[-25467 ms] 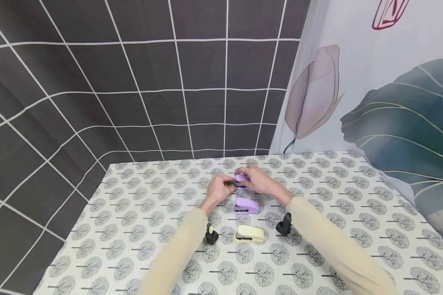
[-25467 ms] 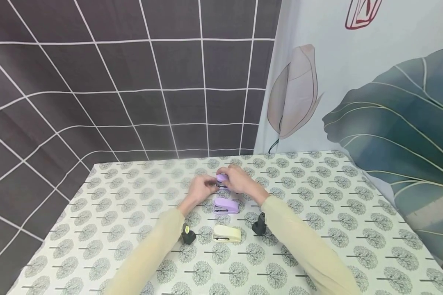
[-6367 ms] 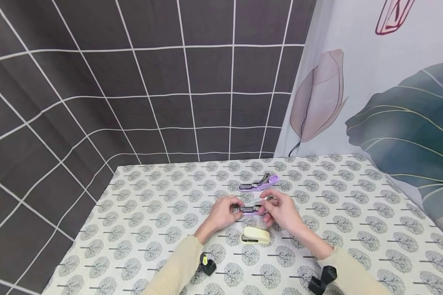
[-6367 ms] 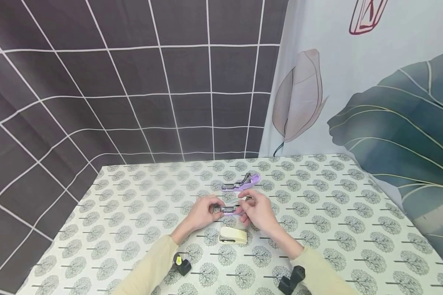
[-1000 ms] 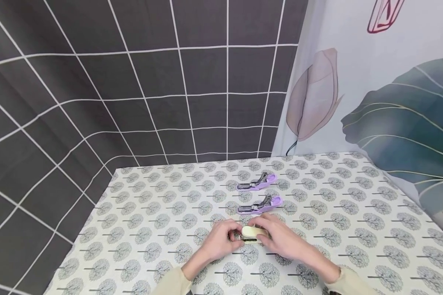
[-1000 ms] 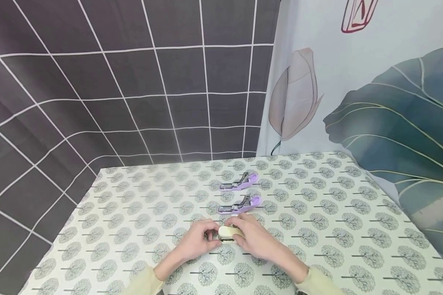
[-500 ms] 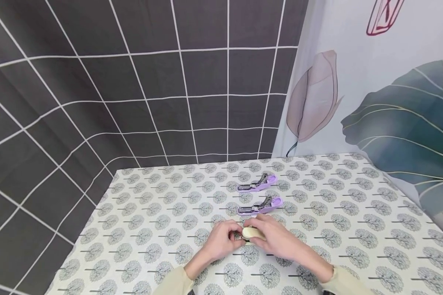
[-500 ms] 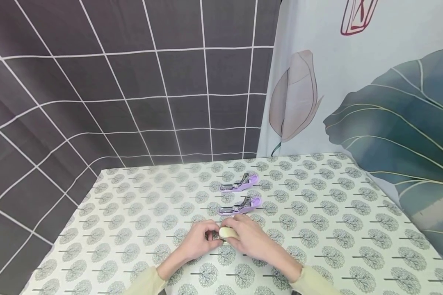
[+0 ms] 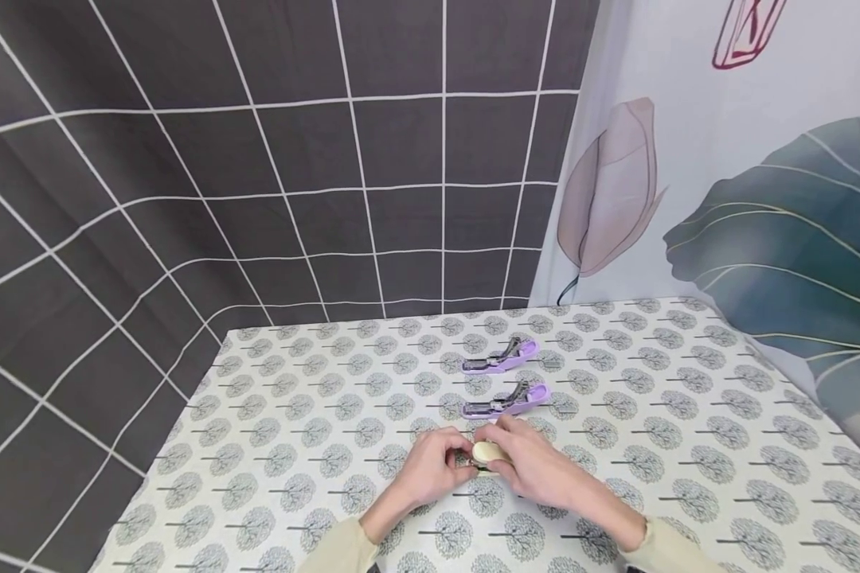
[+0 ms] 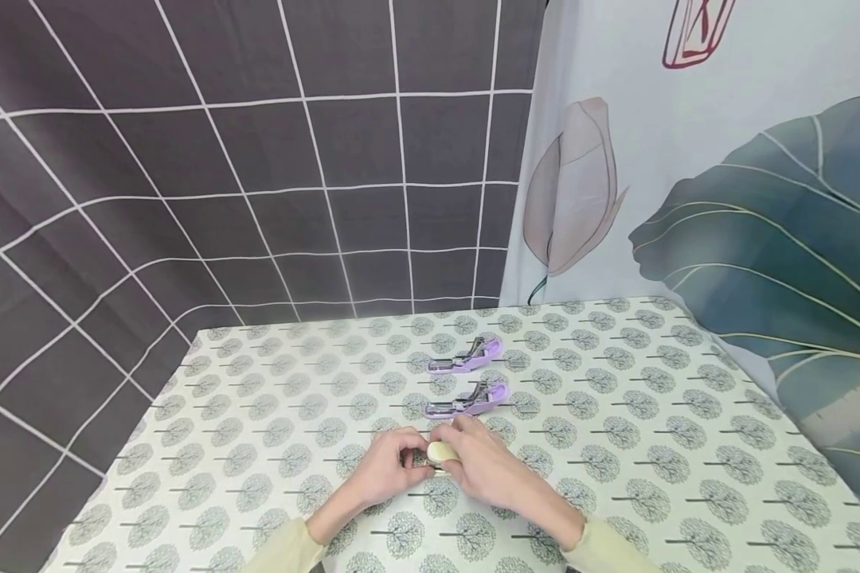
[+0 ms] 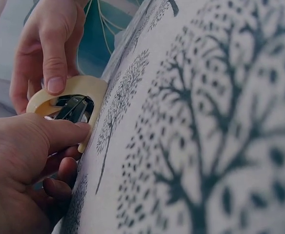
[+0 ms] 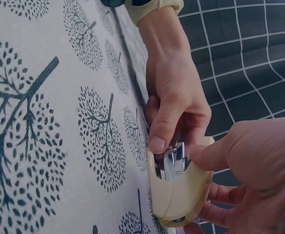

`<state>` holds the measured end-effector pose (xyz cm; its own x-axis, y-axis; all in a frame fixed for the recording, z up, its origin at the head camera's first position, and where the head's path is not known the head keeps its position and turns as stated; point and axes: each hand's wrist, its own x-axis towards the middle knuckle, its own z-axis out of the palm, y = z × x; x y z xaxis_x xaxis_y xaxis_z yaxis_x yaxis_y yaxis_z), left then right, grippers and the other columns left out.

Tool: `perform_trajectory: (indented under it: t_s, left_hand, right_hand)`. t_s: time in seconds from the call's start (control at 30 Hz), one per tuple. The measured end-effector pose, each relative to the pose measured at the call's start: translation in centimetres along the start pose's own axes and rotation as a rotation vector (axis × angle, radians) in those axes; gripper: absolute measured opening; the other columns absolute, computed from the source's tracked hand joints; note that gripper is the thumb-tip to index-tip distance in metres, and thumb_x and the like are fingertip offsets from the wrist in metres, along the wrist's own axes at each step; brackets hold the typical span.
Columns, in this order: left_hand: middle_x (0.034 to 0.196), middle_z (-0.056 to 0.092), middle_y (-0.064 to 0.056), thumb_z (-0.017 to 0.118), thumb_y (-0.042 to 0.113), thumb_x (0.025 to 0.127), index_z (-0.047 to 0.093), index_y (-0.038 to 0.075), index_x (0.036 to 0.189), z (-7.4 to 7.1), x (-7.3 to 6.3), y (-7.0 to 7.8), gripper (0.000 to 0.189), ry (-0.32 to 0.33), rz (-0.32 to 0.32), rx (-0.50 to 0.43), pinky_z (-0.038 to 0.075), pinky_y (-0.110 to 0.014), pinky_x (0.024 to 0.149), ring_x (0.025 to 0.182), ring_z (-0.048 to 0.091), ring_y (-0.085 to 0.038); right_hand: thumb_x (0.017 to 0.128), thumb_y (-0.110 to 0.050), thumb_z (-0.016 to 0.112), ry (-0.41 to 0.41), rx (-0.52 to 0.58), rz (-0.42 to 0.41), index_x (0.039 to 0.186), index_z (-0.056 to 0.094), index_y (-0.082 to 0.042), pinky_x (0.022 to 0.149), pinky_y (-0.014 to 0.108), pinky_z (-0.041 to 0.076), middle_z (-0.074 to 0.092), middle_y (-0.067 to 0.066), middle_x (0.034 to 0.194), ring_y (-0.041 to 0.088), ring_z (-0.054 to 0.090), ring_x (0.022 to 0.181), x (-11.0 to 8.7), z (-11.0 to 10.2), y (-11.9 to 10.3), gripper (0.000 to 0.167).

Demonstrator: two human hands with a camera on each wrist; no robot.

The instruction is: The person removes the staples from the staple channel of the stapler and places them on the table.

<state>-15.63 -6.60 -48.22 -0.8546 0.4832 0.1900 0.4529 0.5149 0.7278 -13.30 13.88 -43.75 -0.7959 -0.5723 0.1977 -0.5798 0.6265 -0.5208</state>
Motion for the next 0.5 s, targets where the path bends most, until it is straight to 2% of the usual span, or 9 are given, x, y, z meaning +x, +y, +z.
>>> perform_trajectory:
  t_s: [0.1, 0.23, 0.37, 0.5]
  left_hand:
    - [0.078, 0.06, 0.015, 0.086, 0.01, 0.075, 0.076, 0.011, 0.092, 0.02, 0.0, -0.01, 0.02, 0.002, -0.013, 0.005, 0.038, -0.019, 0.066, 0.055, 0.045, 0.003]
    - [0.077, 0.06, 0.014, 0.086, 0.008, 0.074, 0.076, 0.011, 0.089, 0.12, -0.01, -0.03, 0.019, 0.012, -0.011, -0.004, 0.04, -0.017, 0.058, 0.055, 0.044, 0.003]
    - [0.077, 0.062, 0.012, 0.086, 0.008, 0.074, 0.075, 0.01, 0.087, 0.23, 0.01, 0.05, 0.018, 0.019, -0.006, -0.003, 0.04, -0.017, 0.058, 0.054, 0.044, 0.004]
    - [0.077, 0.062, 0.012, 0.086, 0.007, 0.074, 0.074, 0.01, 0.087, 0.11, 0.01, 0.08, 0.018, 0.011, -0.016, -0.014, 0.04, -0.017, 0.056, 0.055, 0.044, 0.003]
  right_hand:
    - [0.085, 0.001, 0.072, 0.006, 0.028, -0.005, 0.12, 0.065, -0.012, 0.072, 0.028, 0.05, 0.05, -0.007, 0.097, 0.006, 0.048, 0.08, -0.04, 0.1, 0.06, 0.038]
    - [0.086, 0.0, 0.072, 0.021, 0.021, -0.023, 0.119, 0.064, -0.011, 0.074, 0.03, 0.051, 0.051, -0.007, 0.097, 0.006, 0.049, 0.082, -0.15, 0.3, 0.19, 0.037]
    - [0.086, -0.002, 0.072, 0.027, 0.004, -0.035, 0.12, 0.062, -0.011, 0.074, 0.031, 0.052, 0.05, -0.008, 0.097, 0.006, 0.049, 0.082, -0.34, 0.32, 0.33, 0.036]
    - [0.086, 0.001, 0.07, 0.053, 0.03, -0.06, 0.119, 0.06, -0.009, 0.078, 0.034, 0.054, 0.053, -0.005, 0.101, 0.008, 0.054, 0.086, -0.49, 0.05, 0.61, 0.036]
